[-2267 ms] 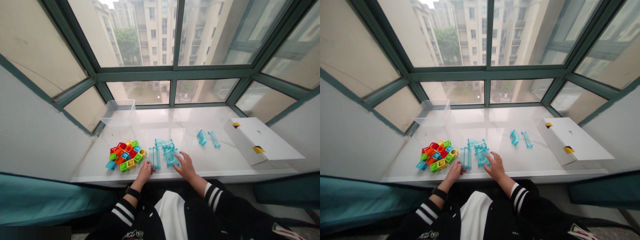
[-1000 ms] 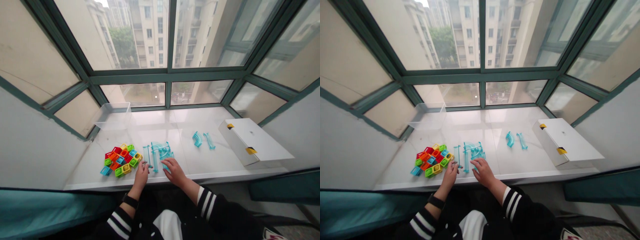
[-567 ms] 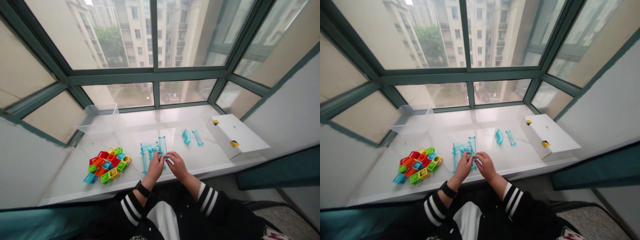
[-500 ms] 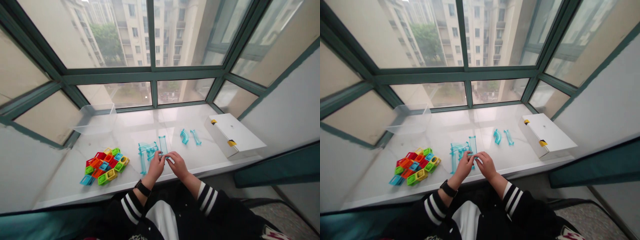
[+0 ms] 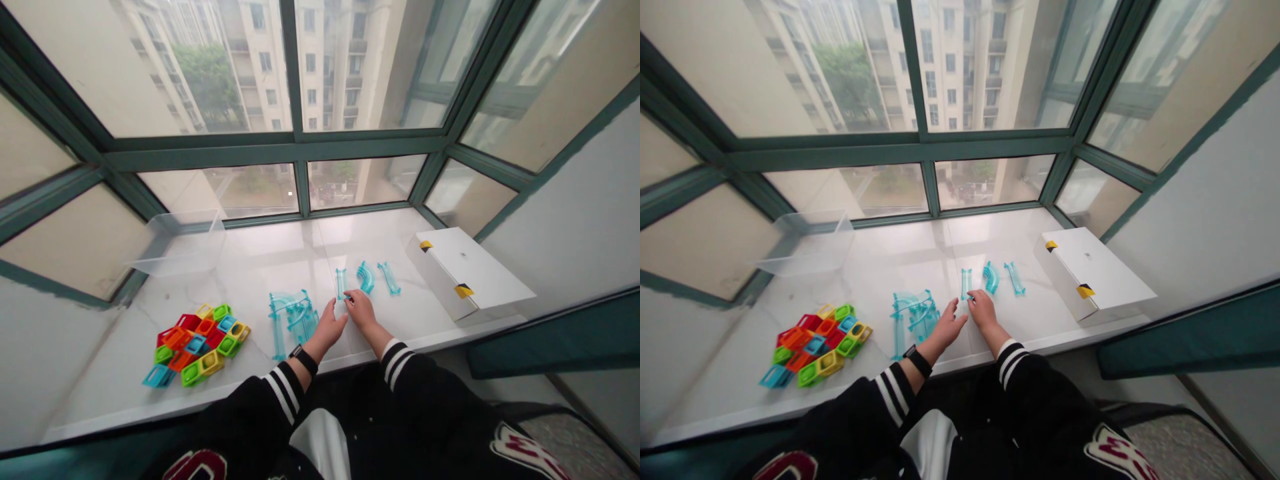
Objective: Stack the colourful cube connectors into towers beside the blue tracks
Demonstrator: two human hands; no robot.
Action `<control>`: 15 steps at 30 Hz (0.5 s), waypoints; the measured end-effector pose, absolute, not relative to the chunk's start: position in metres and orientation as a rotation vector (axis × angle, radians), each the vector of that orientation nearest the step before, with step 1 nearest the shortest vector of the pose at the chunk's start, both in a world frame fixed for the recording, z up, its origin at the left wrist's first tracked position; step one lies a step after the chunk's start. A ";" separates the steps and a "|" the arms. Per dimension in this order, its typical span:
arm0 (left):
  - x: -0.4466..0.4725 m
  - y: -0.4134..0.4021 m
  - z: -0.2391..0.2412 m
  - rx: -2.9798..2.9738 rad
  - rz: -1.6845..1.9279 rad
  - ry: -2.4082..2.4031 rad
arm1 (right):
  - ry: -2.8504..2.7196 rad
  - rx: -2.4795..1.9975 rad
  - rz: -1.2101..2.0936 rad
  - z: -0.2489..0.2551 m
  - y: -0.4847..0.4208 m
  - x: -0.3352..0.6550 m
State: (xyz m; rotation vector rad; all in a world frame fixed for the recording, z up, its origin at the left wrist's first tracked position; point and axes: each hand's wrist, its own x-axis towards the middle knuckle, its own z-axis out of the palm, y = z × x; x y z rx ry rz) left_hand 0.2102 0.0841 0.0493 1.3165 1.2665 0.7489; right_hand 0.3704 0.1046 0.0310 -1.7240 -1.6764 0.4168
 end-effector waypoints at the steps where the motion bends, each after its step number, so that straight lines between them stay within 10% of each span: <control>1: 0.215 0.089 0.045 1.297 0.742 1.293 | -1.684 -1.730 0.414 0.026 0.110 0.370; 15: 0.233 0.115 0.011 1.181 0.781 1.345 | -1.673 -1.654 0.256 -0.023 0.100 0.368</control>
